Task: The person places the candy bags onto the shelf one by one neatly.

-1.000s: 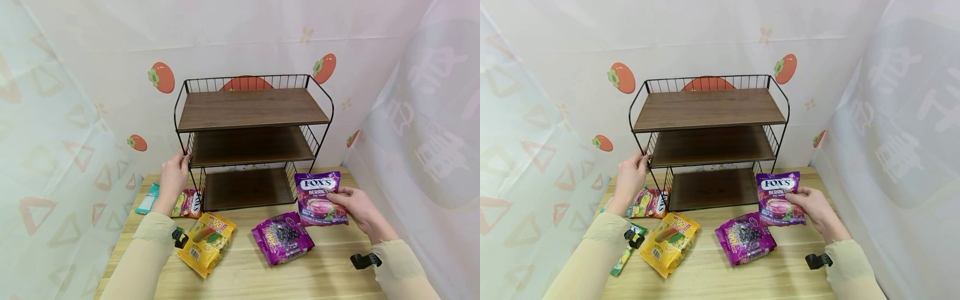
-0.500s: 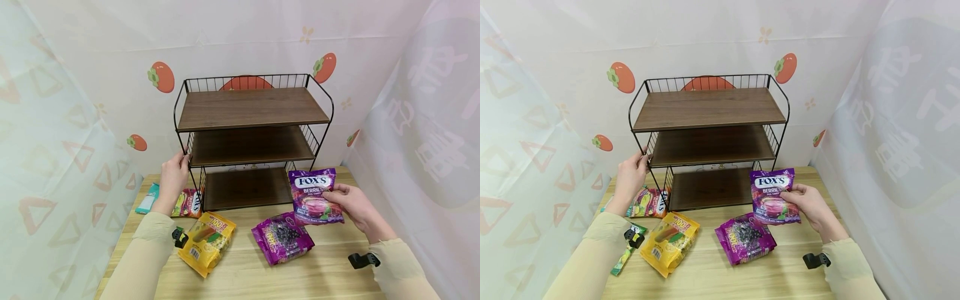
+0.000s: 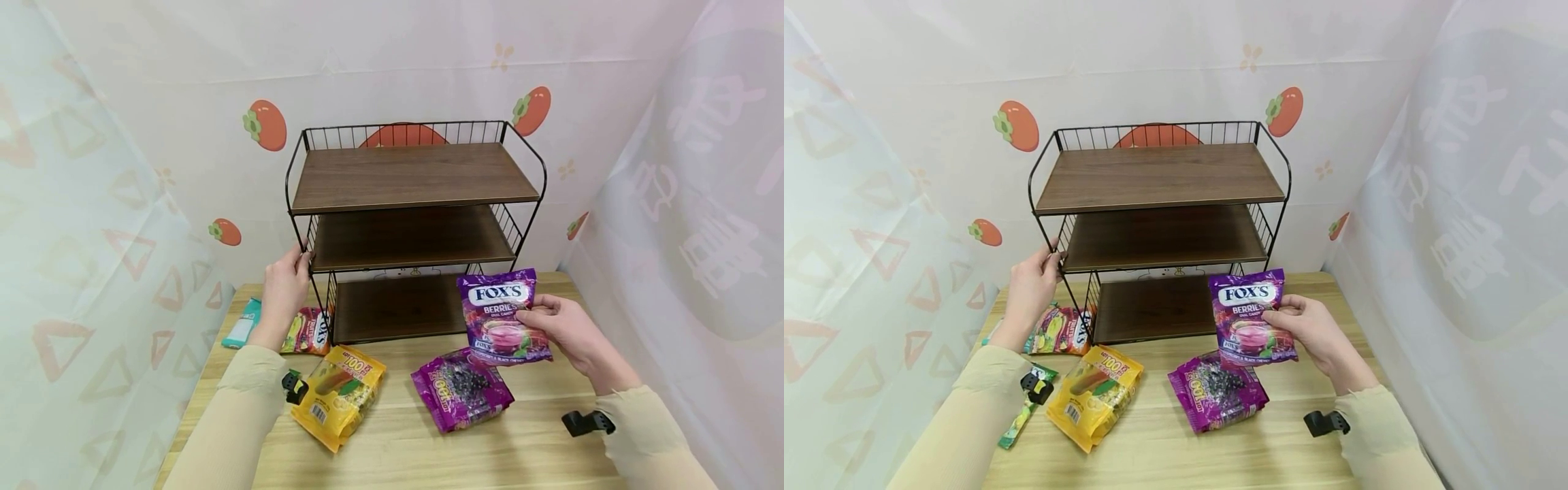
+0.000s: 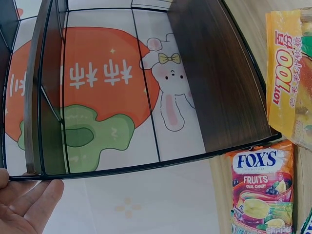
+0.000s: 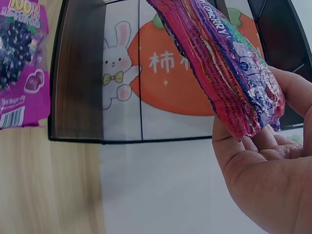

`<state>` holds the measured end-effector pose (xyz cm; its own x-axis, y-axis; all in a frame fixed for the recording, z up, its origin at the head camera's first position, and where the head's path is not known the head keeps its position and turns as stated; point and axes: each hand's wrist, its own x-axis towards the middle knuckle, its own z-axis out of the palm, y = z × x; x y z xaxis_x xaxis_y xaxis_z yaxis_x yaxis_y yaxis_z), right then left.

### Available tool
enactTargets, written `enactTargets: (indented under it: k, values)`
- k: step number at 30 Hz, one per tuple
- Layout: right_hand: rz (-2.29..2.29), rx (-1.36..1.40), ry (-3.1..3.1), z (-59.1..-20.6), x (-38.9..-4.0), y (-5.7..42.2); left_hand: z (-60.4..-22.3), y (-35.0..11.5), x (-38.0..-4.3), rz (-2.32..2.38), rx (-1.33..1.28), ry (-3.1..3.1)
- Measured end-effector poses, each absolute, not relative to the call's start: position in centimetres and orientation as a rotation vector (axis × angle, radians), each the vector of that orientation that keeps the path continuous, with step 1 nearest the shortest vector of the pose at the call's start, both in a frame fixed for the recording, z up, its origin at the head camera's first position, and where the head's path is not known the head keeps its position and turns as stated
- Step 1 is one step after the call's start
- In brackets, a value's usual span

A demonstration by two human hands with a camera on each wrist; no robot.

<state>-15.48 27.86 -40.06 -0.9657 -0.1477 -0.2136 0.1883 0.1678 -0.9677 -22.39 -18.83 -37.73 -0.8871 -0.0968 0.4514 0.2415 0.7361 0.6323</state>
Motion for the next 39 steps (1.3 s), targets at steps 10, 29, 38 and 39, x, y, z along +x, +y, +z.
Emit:
enactTargets:
  k: [10, 29, 38, 39]
  values:
    - [-1.835, -0.033, 2.223, -39.1, -15.6, 26.4, -37.7, -18.8, -22.3, -0.985, -0.115, -2.48]
    - [-1.787, -0.149, 2.238, -38.1, -16.1, 24.4, -37.8, -18.8, -22.4, -0.983, -0.108, -2.478]
    - [-1.8, -0.187, 2.197, -37.5, -16.2, 23.3, -37.7, -18.8, -22.3, -0.991, -0.105, -2.491]
    - [-1.802, -0.192, 2.193, -37.4, -16.2, 23.1, -37.7, -18.8, -22.3, -0.988, -0.104, -2.491]
